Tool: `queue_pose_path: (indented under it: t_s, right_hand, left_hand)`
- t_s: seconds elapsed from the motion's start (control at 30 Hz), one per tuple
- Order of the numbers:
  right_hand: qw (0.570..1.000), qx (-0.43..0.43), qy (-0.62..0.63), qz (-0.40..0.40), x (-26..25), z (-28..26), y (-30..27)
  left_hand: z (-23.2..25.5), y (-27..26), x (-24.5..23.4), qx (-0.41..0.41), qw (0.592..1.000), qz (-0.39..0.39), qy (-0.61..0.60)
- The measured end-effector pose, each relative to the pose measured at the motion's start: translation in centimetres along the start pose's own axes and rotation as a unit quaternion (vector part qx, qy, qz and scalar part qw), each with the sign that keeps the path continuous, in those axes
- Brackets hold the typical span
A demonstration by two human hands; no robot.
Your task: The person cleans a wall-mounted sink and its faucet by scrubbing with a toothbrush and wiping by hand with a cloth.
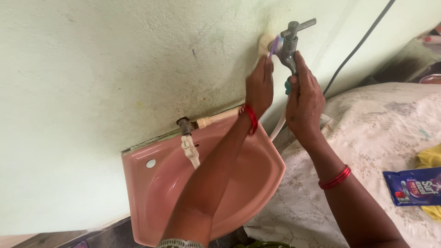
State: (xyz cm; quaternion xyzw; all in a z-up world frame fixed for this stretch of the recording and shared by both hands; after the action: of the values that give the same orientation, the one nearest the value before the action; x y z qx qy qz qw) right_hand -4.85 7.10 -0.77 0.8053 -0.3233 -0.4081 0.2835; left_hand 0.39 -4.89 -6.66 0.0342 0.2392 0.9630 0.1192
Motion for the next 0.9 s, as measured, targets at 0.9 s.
queue_pose_path:
  t_s: [0.9]
  right_hand:
    - [0.999,0.038,0.016,-0.008,0.2,1.2,-0.8]
  left_hand:
    - [3.7,0.4,-3.9,-0.459,0.720,-0.228,-0.468]
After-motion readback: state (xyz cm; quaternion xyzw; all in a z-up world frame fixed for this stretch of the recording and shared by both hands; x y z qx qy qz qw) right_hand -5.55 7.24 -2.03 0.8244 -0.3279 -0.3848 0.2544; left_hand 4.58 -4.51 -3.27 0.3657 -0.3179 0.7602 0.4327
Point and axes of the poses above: each hand's wrist, its own y-axis towards the middle knuckle, its own x-axis out of the palm, z = x × y, the point moved 1 cm from there along y, towards the middle knuckle, and after that the axes turned 2 degrees about y, right-handed, at the moved point
